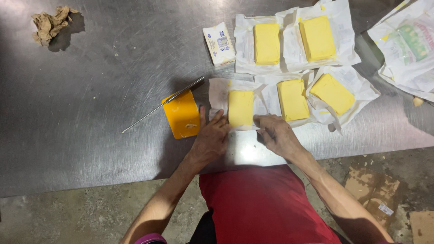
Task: The person uses a thin metal tool to poke several small holes into blocks of yellow cheese, then wraps the cheese blocks in individual pieces of paper.
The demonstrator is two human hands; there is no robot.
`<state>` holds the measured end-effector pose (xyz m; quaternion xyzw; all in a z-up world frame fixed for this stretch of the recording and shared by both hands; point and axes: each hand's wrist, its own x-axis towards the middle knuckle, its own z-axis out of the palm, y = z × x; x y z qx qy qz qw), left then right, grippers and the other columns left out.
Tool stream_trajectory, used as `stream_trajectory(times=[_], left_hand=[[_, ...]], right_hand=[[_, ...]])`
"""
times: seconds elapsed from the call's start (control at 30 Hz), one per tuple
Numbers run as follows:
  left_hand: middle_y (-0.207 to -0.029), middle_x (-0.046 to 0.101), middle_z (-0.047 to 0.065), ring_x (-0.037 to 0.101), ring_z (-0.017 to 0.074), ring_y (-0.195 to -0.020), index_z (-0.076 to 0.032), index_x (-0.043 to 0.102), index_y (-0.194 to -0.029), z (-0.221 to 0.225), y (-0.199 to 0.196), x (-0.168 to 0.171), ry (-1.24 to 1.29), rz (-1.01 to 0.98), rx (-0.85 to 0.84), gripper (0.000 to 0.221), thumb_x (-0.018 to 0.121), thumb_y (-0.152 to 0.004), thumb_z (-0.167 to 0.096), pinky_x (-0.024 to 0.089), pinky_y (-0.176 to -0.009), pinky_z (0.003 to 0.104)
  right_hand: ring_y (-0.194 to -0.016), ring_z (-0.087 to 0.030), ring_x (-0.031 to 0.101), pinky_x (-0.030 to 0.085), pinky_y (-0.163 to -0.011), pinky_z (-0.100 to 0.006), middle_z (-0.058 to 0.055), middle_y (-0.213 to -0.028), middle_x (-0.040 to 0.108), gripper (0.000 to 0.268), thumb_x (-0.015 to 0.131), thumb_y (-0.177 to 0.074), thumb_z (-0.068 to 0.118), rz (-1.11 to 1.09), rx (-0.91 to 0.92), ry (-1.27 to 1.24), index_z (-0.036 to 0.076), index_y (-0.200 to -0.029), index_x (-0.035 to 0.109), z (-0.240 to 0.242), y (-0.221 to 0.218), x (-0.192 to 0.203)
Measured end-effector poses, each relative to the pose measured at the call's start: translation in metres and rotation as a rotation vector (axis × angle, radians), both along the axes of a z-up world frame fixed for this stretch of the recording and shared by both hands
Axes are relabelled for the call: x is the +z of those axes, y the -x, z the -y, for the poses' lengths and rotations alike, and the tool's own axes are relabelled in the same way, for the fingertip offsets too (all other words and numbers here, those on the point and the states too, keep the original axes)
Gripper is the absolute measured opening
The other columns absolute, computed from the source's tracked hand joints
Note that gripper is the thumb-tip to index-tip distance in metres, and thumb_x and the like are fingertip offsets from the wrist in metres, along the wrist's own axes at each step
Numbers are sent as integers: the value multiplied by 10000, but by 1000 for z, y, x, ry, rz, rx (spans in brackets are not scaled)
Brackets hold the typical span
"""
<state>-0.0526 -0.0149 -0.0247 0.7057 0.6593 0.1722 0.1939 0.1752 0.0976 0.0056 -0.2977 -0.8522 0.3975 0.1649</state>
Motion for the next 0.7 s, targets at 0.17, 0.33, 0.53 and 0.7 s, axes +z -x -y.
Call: stream_trajectory(times=[0.17, 0.33, 0.53, 0.7], left_hand=[[-1406, 577, 194, 397, 371, -1418, -113, 673, -1323, 1, -5, 12, -44, 12, -131, 547, 608, -788, -20, -10, -1124, 779], [-1422, 562, 180, 377, 384, -1456, -61, 686, -1153, -1, -14, 11, -12, -22, -66, 365, 630, -793, -55, 15, -1123, 784], [-1441, 561, 202, 407, 352, -1476, -18, 670, -1069, -30, -29, -2, -93, -53, 143, 233, 656, -852, -99, 82, -1166, 784], [-1283, 651, 217, 556, 387, -1241, -9, 691, -1114, -16, 0, 10, -258, 109, 276, 340, 748, -841, -202, 339, -1062, 612]], right_hand=[[-1121, -371, 662, 470, -1025, -498, -188, -1186, 712, 141, 643, -759, -54, -46, 156, -58, -8, -885, 599, -4, -10, 13], [-1227, -405, 635, 432, -1038, -549, -161, -1024, 722, 128, 677, -721, -47, -13, 173, -153, -4, -820, 607, -4, -12, 12], [-1183, -405, 666, 528, -1003, -468, -240, -1041, 660, 64, 636, -860, -70, 13, -36, -301, -35, -898, 597, -31, 6, -6], [-1049, -446, 608, 488, -924, -496, -270, -1141, 647, 386, 740, -730, 54, -87, 129, -330, -61, -1078, 620, -21, -9, 8]])
